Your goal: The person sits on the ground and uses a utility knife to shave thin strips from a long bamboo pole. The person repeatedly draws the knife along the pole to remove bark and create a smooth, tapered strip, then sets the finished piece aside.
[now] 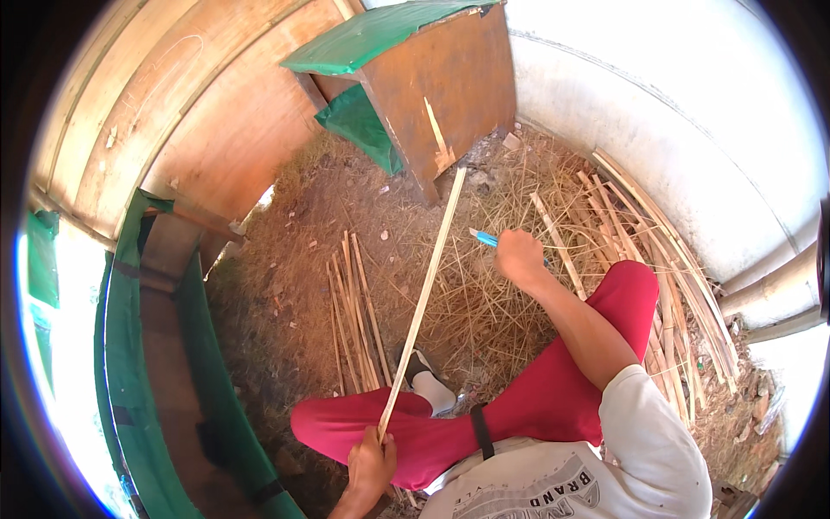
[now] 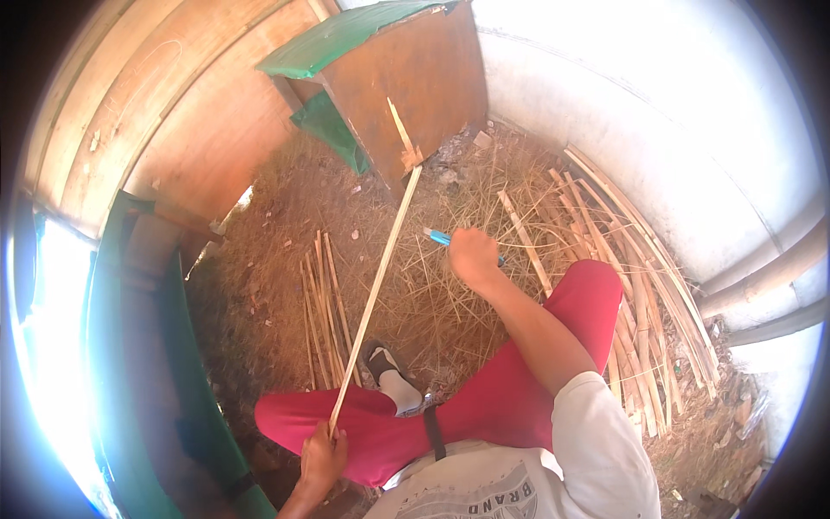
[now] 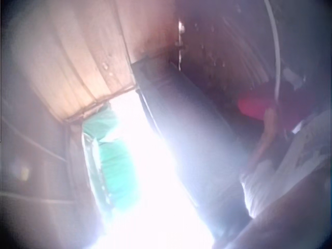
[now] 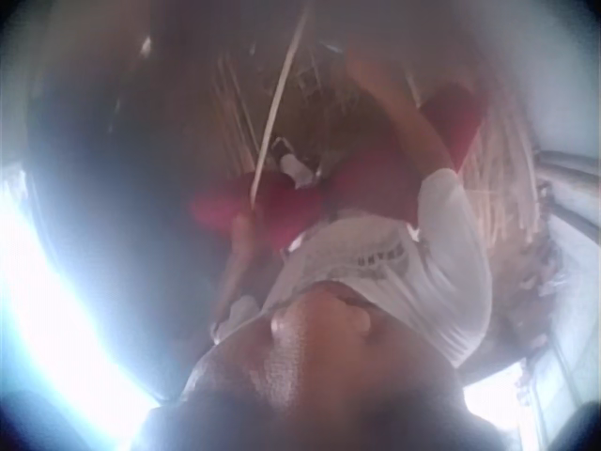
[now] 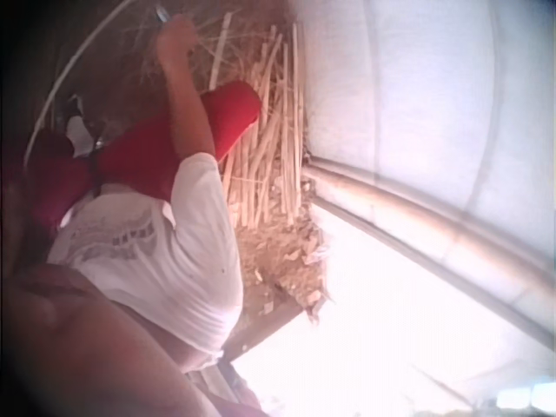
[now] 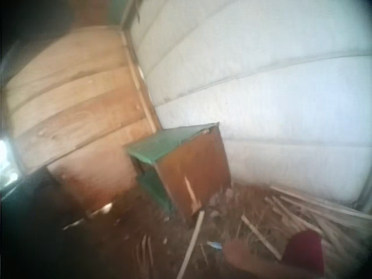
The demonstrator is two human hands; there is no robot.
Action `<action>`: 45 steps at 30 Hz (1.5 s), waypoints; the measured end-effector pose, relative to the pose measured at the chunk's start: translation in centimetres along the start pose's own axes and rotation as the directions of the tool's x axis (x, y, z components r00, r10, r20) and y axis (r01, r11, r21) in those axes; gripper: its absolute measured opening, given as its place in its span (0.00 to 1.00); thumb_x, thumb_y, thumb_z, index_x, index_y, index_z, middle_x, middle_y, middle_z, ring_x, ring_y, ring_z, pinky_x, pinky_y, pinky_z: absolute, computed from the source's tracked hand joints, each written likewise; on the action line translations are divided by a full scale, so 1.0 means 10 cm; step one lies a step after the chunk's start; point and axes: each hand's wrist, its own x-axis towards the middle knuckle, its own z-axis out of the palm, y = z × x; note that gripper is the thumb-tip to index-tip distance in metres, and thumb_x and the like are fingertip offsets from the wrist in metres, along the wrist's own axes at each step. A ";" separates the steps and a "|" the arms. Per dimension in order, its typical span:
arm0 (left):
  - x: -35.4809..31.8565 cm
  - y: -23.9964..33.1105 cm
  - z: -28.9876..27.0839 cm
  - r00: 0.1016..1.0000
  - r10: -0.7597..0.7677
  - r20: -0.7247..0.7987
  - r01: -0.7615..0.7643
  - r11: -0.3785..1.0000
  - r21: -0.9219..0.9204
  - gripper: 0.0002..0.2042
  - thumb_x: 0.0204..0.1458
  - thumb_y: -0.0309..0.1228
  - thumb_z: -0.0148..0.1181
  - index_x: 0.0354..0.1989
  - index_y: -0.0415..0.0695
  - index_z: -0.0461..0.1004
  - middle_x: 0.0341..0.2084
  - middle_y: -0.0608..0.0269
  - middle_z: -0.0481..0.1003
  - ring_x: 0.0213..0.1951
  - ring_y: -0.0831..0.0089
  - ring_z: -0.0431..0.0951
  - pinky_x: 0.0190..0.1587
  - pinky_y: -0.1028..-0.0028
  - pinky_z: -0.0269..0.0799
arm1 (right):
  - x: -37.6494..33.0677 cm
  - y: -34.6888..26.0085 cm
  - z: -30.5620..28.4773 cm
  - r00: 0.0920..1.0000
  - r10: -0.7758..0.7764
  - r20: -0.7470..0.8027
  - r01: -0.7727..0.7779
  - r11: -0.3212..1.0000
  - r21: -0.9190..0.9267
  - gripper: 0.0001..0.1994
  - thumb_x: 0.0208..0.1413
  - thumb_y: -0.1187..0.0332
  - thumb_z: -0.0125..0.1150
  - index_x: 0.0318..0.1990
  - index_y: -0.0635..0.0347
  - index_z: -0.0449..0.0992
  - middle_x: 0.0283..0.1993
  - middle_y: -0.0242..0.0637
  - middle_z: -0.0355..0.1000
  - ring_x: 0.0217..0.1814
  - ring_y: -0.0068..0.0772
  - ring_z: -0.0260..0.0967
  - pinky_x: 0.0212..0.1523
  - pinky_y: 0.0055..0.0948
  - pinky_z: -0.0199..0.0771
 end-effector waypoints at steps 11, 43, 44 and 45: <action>0.36 0.26 0.40 0.859 0.180 -0.480 0.002 0.936 0.353 0.07 0.56 0.27 0.60 0.32 0.42 0.67 0.18 0.53 0.75 0.20 0.52 0.79 0.20 0.57 0.74 | -0.24 -0.10 -0.04 0.960 -0.172 -0.223 0.214 0.959 0.183 0.07 0.51 0.68 0.64 0.29 0.62 0.82 0.22 0.49 0.76 0.25 0.49 0.77 0.33 0.44 0.80; 1.30 1.04 0.62 0.980 -0.007 -0.201 -0.003 0.999 -0.049 0.11 0.58 0.32 0.58 0.39 0.36 0.68 0.25 0.38 0.78 0.31 0.40 0.80 0.35 0.47 0.74 | -0.67 -0.35 0.30 0.856 -0.486 0.176 0.494 0.870 0.000 0.07 0.43 0.70 0.63 0.29 0.62 0.81 0.28 0.51 0.77 0.32 0.52 0.79 0.34 0.47 0.79; 1.29 1.09 0.60 0.975 -0.015 -0.220 0.006 0.999 -0.039 0.11 0.58 0.32 0.59 0.39 0.36 0.68 0.25 0.38 0.78 0.31 0.40 0.80 0.35 0.47 0.75 | -0.67 -0.35 0.31 0.855 -0.485 0.184 0.493 0.870 0.006 0.07 0.43 0.70 0.62 0.29 0.63 0.81 0.29 0.51 0.77 0.32 0.52 0.79 0.34 0.47 0.79; 1.28 1.13 0.58 0.971 -0.022 -0.239 0.016 0.999 -0.029 0.11 0.58 0.32 0.59 0.40 0.36 0.68 0.25 0.38 0.78 0.30 0.40 0.80 0.35 0.47 0.75 | -0.67 -0.35 0.32 0.860 -0.481 0.170 0.486 0.874 0.015 0.07 0.43 0.70 0.63 0.29 0.63 0.81 0.28 0.51 0.77 0.32 0.52 0.79 0.33 0.47 0.79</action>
